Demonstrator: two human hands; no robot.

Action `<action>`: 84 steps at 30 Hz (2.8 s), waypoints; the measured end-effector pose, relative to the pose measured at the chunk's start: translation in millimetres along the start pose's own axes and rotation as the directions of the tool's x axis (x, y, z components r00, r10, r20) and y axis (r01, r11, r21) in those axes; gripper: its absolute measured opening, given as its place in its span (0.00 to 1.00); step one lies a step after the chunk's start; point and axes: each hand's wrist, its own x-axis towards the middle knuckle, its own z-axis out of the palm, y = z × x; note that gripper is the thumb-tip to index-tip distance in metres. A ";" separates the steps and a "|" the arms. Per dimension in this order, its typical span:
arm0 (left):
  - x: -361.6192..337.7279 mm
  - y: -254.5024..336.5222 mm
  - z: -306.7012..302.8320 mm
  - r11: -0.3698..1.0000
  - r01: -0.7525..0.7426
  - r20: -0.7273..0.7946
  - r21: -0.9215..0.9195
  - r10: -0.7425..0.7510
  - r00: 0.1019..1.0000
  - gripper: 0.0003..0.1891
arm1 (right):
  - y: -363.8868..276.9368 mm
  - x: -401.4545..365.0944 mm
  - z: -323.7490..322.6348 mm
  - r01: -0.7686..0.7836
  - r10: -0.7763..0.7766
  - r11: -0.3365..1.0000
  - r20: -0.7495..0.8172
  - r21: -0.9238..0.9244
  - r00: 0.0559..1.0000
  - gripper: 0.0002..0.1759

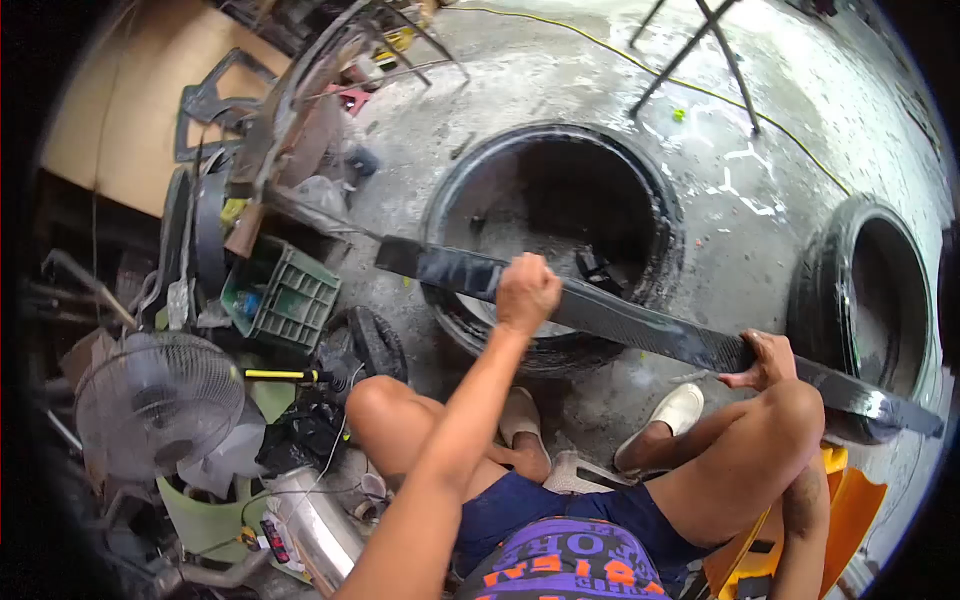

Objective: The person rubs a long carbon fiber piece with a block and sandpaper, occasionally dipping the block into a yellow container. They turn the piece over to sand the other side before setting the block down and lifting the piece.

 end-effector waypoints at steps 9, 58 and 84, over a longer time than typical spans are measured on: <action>-24.5 72.3 -1.6 0.988 -0.073 0.047 -0.133 0.080 0.996 0.24 | 81.4 -20.6 -39.9 0.073 -0.065 0.991 0.071 -0.111 0.995 0.47; -400.0 -5.7 -272.3 0.574 0.811 -0.192 -0.116 -0.814 0.549 0.23 | 9.9 16.8 18.8 -0.267 0.284 0.938 -0.049 0.221 0.957 0.20; -475.4 55.8 -194.9 0.156 0.781 0.552 -0.604 -0.626 0.551 0.27 | -63.6 63.7 25.5 -0.211 0.203 0.946 0.060 0.245 0.977 0.19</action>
